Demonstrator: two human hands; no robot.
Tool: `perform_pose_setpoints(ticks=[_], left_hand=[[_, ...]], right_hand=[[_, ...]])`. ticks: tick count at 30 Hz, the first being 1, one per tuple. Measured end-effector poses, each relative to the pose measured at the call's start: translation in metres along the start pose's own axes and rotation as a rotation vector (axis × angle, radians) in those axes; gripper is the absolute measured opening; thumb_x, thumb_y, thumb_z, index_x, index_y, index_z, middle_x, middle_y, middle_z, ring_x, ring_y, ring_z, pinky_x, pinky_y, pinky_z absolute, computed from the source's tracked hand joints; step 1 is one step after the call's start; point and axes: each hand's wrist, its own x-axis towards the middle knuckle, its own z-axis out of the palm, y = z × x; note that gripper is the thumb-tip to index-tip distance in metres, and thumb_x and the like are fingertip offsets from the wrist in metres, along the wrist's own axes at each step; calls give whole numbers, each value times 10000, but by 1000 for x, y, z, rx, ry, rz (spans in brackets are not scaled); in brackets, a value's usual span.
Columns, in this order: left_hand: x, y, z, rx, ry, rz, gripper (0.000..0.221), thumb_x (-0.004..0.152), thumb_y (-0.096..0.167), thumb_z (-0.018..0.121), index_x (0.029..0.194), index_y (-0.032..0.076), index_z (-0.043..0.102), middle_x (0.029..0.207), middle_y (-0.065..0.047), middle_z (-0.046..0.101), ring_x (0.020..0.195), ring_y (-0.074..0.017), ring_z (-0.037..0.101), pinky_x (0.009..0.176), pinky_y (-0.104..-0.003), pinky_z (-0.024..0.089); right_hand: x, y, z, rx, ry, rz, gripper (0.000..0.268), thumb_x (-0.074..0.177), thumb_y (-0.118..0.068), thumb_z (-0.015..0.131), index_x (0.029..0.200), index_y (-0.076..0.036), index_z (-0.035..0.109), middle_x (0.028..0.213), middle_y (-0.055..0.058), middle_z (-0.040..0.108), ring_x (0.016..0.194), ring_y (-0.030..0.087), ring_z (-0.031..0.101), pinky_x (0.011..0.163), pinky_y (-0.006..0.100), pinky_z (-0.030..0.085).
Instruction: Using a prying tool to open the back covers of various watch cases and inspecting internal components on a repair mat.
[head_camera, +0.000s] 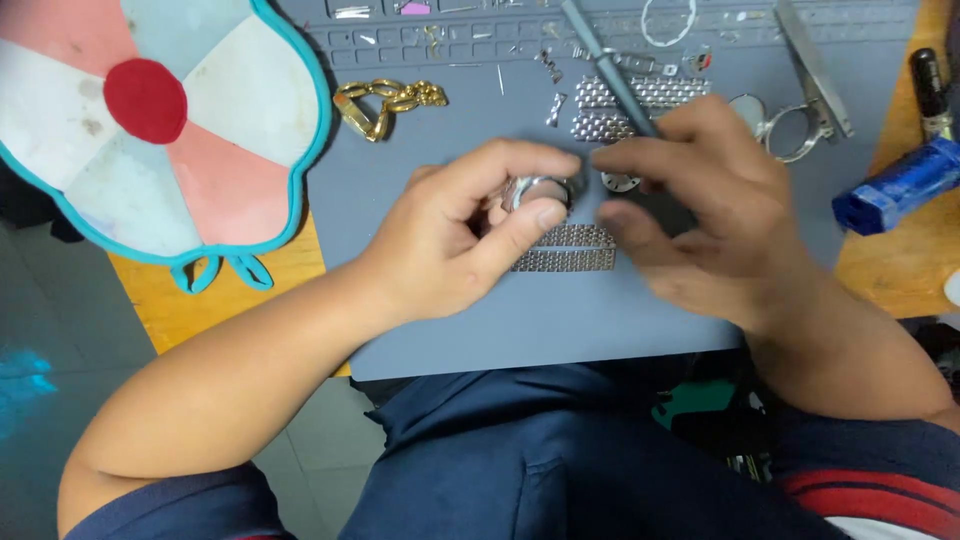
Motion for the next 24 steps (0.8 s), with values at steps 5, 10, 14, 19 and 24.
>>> perform_pose_setpoints(ticks=[5, 10, 14, 19, 24], left_hand=[[-2, -2, 1, 108, -5, 115, 155, 812, 164, 504, 958, 126, 473, 510, 47, 384, 457, -67, 365, 491, -191, 345], [-1, 1, -2, 140, -36, 98, 158, 801, 184, 515, 949, 149, 473, 474, 48, 377, 451, -81, 364, 498, -204, 339], [-1, 0, -3, 120, -28, 64, 254, 752, 213, 590, 962, 143, 465, 501, 57, 453, 470, -61, 439, 505, -194, 366], [-1, 2, -3, 108, 5, 60, 238, 746, 219, 589, 934, 141, 463, 471, 60, 436, 451, -56, 426, 492, -194, 362], [-2, 2, -3, 116, -27, 101, 209, 766, 210, 550, 935, 143, 448, 463, 49, 460, 451, -79, 459, 494, -215, 371]], right_hand=[[3, 6, 12, 191, -8, -36, 145, 773, -154, 566, 819, -16, 570, 722, 94, 409, 519, 135, 362, 496, 235, 288], [7, 0, 12, 310, -17, -36, 98, 764, -58, 563, 820, 21, 548, 725, 109, 438, 554, 139, 392, 526, 228, 325], [5, -9, 6, 267, -3, 0, 51, 759, -10, 551, 780, 27, 523, 705, 119, 437, 600, 166, 390, 563, 241, 315], [6, -6, -16, -67, 151, -115, 54, 789, 133, 612, 787, 94, 574, 708, 166, 453, 617, 211, 408, 580, 284, 322], [22, 24, -15, -452, 138, -295, 24, 886, 48, 660, 895, 59, 641, 798, 157, 467, 707, 276, 465, 607, 329, 361]])
